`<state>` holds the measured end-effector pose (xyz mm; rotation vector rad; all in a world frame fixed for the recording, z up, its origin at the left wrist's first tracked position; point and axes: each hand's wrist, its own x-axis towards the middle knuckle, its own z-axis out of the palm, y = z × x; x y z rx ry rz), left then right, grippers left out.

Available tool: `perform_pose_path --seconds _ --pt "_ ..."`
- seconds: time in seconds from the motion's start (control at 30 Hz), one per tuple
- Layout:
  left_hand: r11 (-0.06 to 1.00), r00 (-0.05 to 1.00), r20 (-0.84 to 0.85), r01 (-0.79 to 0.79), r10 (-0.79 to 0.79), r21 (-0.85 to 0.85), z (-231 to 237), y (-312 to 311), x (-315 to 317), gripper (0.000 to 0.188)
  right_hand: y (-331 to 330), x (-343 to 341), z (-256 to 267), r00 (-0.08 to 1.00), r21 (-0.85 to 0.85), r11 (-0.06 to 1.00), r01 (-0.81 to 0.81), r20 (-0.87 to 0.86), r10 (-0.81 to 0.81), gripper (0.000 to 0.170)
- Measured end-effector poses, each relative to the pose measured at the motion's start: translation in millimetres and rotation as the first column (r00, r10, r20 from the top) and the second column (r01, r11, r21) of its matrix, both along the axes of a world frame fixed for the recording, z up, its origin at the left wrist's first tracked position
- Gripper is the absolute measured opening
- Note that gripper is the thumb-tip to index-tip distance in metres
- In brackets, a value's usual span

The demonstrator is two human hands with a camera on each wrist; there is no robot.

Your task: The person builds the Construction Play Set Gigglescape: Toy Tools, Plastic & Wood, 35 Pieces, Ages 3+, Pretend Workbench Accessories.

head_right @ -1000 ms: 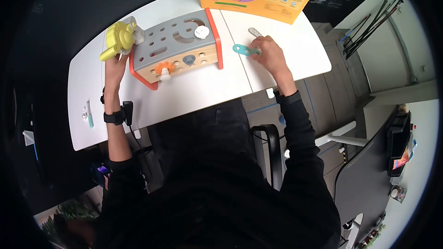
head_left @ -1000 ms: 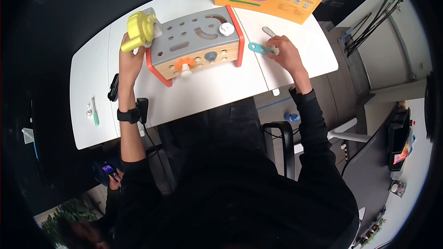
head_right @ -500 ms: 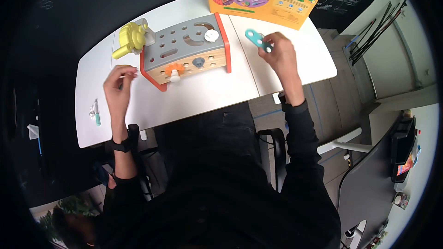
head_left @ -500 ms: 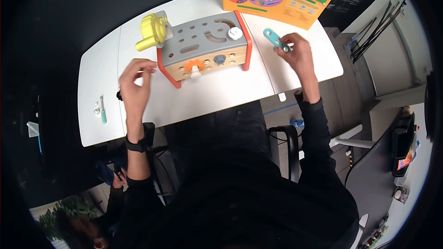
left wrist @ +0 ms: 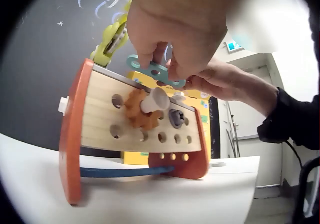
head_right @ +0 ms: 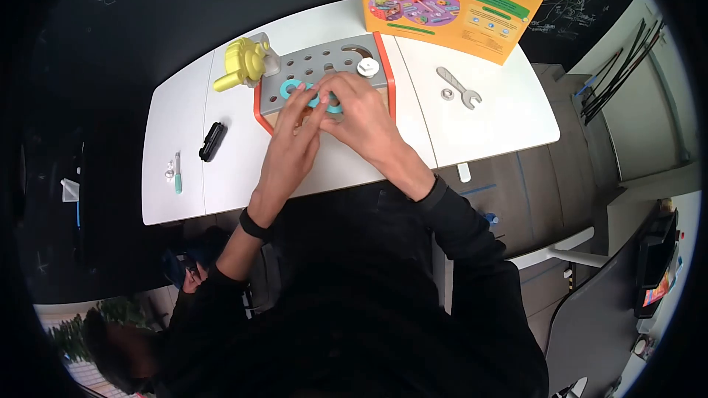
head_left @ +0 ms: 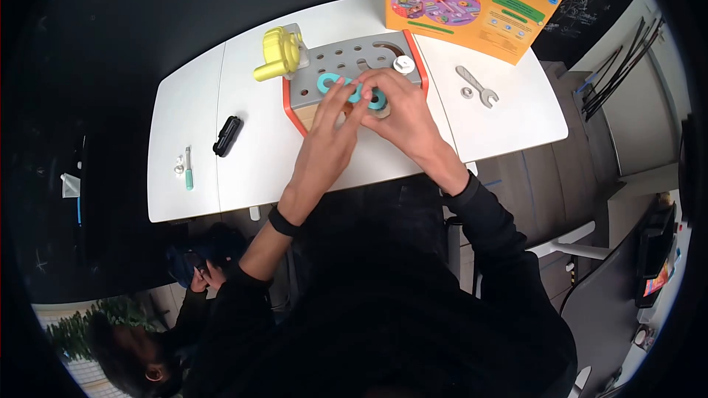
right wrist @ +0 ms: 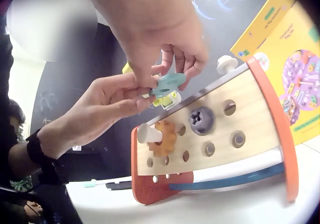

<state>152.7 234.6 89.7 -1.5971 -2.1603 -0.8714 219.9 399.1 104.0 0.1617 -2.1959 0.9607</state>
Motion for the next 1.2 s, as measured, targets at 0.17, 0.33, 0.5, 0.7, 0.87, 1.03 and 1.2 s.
perform_pose_path --seconds 0.17,0.33,0.5,0.7,0.87,1.03,1.2 --pt "0.982 0.987 0.118 -0.127 0.111 0.138 -7.1 -1.1 -19.6 0.05 -8.7 -13.4 1.7 0.995 -0.005 0.997 -0.073 -0.074 0.072 0.037" --pt "0.977 0.979 -0.014 -0.204 0.205 0.055 -4.2 -4.0 -25.0 0.035 32.2 12.0 15.7 0.995 -0.046 0.997 0.058 -0.072 -0.062 0.025" --pt "0.949 0.939 -0.141 -0.312 0.314 0.033 -2.3 -10.3 -30.9 0.031 121.9 46.7 11.2 0.898 -0.083 0.901 0.427 0.154 -0.411 0.017" --pt "0.966 0.973 -0.059 -0.212 0.223 0.15 4.4 -4.1 -10.9 0.03 219.8 99.7 -73.9 0.755 0.4 0.888 0.227 0.504 -0.42 0.031" --pt "0.932 0.861 0.36 0.348 -0.36 0.1 -5.6 54.0 44.9 0.037 216.3 127.5 -114.2 0.606 0.503 0.862 0.055 0.67 -0.43 0.06" --pt "0.86 0.911 0.224 0.404 -0.347 -0.312 -71.9 154.7 75.2 0.071 169.0 153.5 -82.6 0.376 0.488 0.873 -0.005 0.81 -0.451 0.071" --pt "0.906 0.964 0.197 0.238 -0.178 -0.351 -110.6 195.5 74.8 0.079 167.8 174.1 -75.7 0.368 0.458 0.883 0.103 0.807 -0.461 0.062"
